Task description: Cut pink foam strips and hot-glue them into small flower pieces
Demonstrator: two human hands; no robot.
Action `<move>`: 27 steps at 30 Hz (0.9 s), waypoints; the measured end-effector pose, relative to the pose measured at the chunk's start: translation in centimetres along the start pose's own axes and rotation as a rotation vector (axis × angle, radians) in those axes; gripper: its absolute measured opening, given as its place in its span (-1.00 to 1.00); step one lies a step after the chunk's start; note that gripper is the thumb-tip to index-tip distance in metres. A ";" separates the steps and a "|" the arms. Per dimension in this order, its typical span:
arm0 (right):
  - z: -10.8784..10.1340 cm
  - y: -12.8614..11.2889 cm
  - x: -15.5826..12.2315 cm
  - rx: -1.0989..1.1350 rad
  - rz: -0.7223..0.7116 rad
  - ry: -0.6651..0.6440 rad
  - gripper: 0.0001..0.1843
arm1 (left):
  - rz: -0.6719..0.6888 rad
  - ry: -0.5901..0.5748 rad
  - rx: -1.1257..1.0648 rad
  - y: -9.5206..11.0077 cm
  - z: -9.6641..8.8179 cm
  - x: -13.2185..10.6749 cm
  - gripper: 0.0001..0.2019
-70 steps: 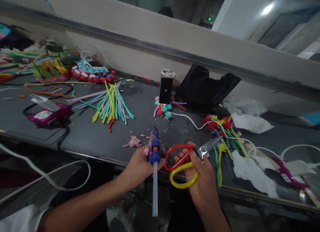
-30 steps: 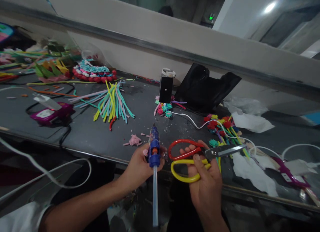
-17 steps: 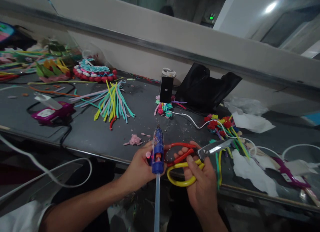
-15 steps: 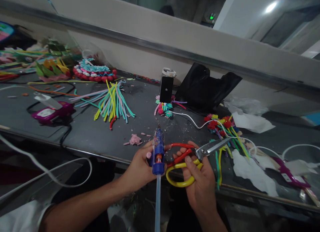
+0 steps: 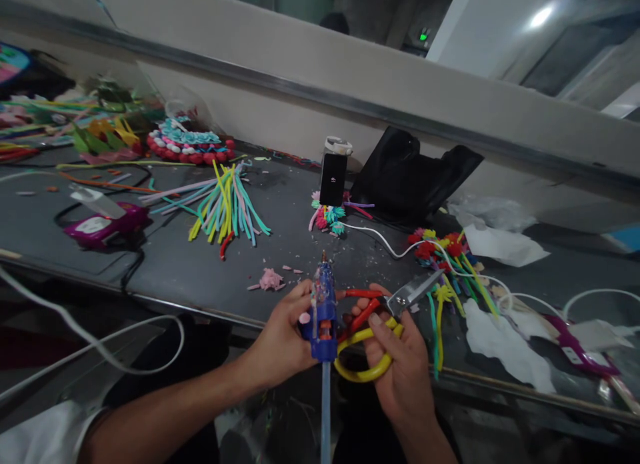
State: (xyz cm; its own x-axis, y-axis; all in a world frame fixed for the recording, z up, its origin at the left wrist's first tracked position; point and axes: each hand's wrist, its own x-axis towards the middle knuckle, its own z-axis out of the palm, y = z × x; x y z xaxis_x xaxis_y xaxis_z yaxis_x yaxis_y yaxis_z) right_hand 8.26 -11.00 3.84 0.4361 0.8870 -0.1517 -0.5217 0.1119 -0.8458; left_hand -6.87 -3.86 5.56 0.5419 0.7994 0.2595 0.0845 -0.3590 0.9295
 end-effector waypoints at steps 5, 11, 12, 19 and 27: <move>-0.1 0.0 0.0 0.015 0.005 0.000 -0.52 | -0.008 0.000 -0.002 0.0 0.0 0.0 -0.69; 0.0 -0.1 -0.1 -0.012 -0.032 -0.009 -0.48 | -0.013 0.005 0.009 0.0 -0.1 0.0 -0.68; 0.0 -0.1 -0.1 -0.014 -0.034 -0.003 -0.48 | -0.014 0.002 0.008 -0.1 -0.1 0.0 -0.68; 0.1 -0.1 -0.2 -0.023 -0.017 -0.021 -0.46 | 0.006 -0.034 -0.020 0.0 -0.2 0.0 -0.69; 0.1 -0.2 -0.3 -0.013 -0.070 0.020 -0.55 | 0.000 -0.012 0.007 0.0 -0.2 0.0 -0.67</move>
State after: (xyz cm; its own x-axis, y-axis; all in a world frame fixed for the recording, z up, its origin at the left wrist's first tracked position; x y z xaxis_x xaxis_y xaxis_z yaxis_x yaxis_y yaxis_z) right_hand 8.18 -11.25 4.14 0.4857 0.8681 -0.1022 -0.4799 0.1671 -0.8612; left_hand -7.05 -3.80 5.64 0.5515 0.7937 0.2567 0.0899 -0.3625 0.9276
